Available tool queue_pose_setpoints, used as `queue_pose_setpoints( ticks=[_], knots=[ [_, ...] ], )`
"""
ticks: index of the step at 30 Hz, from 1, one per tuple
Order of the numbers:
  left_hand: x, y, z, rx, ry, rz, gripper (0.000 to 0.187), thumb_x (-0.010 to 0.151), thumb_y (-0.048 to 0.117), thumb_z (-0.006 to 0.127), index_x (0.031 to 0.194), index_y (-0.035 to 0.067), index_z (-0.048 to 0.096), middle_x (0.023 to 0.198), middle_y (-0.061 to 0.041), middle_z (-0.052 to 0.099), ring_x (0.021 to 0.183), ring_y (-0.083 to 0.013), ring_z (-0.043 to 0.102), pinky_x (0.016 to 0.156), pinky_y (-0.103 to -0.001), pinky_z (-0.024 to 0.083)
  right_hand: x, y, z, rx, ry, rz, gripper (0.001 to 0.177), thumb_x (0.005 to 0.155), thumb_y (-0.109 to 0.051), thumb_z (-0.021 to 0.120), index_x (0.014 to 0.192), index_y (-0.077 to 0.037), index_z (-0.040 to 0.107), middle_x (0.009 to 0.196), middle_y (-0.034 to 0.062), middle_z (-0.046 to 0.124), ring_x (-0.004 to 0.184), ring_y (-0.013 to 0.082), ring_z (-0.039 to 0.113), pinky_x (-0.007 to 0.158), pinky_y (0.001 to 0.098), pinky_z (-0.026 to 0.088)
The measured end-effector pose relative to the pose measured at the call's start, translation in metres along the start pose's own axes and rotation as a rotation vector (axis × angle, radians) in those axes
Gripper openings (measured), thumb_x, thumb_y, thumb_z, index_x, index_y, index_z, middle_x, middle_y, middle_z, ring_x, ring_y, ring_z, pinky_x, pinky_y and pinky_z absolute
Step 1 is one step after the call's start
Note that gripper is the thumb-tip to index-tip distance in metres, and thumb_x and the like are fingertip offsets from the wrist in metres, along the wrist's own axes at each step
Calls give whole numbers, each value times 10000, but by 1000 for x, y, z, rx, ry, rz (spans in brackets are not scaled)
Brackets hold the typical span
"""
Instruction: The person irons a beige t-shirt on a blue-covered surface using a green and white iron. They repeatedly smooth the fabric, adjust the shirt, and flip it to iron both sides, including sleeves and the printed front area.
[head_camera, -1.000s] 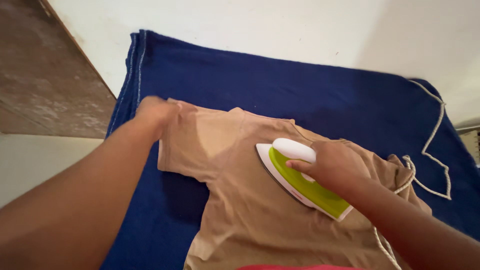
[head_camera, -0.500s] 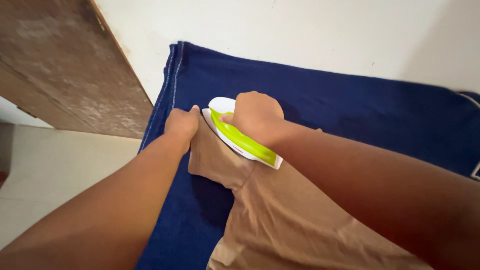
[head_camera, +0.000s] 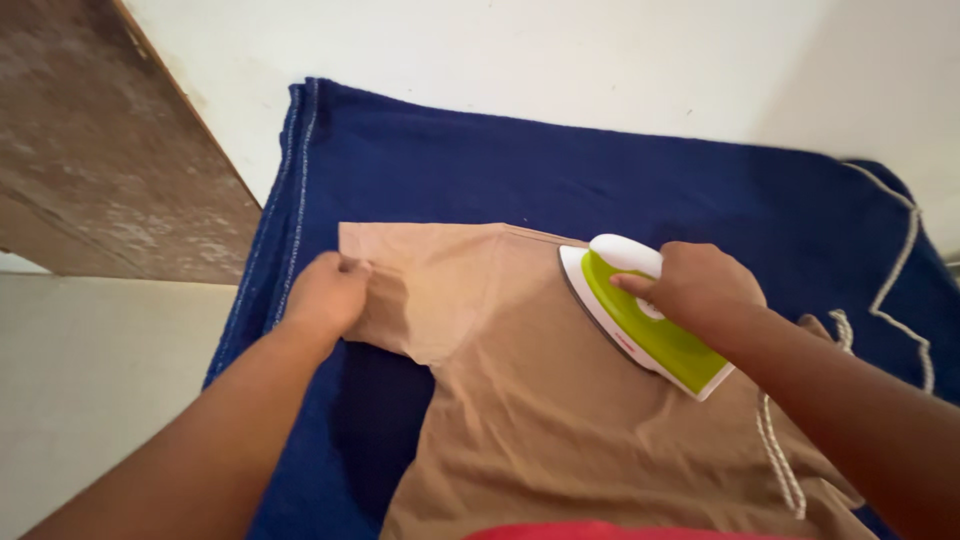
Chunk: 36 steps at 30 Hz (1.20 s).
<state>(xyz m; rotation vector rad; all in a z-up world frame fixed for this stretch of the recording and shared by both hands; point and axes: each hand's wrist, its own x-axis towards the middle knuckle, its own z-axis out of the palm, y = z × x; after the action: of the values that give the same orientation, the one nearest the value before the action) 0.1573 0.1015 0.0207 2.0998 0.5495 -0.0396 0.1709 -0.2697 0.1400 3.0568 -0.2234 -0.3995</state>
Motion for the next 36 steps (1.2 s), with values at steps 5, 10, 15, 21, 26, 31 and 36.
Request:
queue_pose_setpoints(
  ticks=[5,10,15,21,26,31,36],
  knots=[
    [-13,4,-5,35,106,51,404,963,359,658,1114,-16,662,1069,-218,720,1021,-358,682,859,-457,519,-6,1,-2,-63,-66,-250,746,757,-738,691,1179,-123,699,975,170,773,912,334,755,828,456,571],
    [-24,4,-20,-115,-193,-345,359,868,164,733,1200,35,683,1157,-145,699,1043,-305,669,833,-501,563,-33,-66,3,69,63,-484,653,756,-685,695,1209,-217,746,1020,164,750,951,360,713,822,482,545],
    [-31,-23,-15,-348,-155,-425,596,814,11,717,1377,82,535,1143,-144,717,968,-283,723,813,-461,582,-35,-165,-13,190,90,-428,510,841,-565,715,1088,-122,768,991,166,760,913,344,737,807,463,568],
    [-35,-42,-15,-424,-111,-383,592,857,64,741,1387,89,477,1128,-131,695,914,-229,685,776,-382,556,-19,-195,-26,144,22,-421,518,868,-555,713,982,-55,787,924,163,780,846,325,768,763,454,590],
    [-34,-47,-12,-432,-137,-351,552,848,84,748,1346,82,510,1098,-116,701,917,-219,671,776,-366,544,-26,-147,-7,165,29,-507,506,818,-543,744,1022,-81,773,905,191,758,844,363,740,764,466,562],
    [-33,-48,-13,-468,-149,-360,523,839,82,747,1316,69,535,1096,-118,707,943,-212,675,798,-365,535,-49,-102,12,73,0,-442,589,834,-638,696,1077,-106,761,908,158,758,819,327,729,764,454,559],
    [-37,-42,-12,-474,-143,-364,493,842,94,738,1290,58,535,1085,-101,713,955,-202,687,803,-354,544,-38,-136,1,161,-2,-501,573,804,-626,712,955,-77,776,870,159,745,808,341,716,734,479,543]
  ],
)
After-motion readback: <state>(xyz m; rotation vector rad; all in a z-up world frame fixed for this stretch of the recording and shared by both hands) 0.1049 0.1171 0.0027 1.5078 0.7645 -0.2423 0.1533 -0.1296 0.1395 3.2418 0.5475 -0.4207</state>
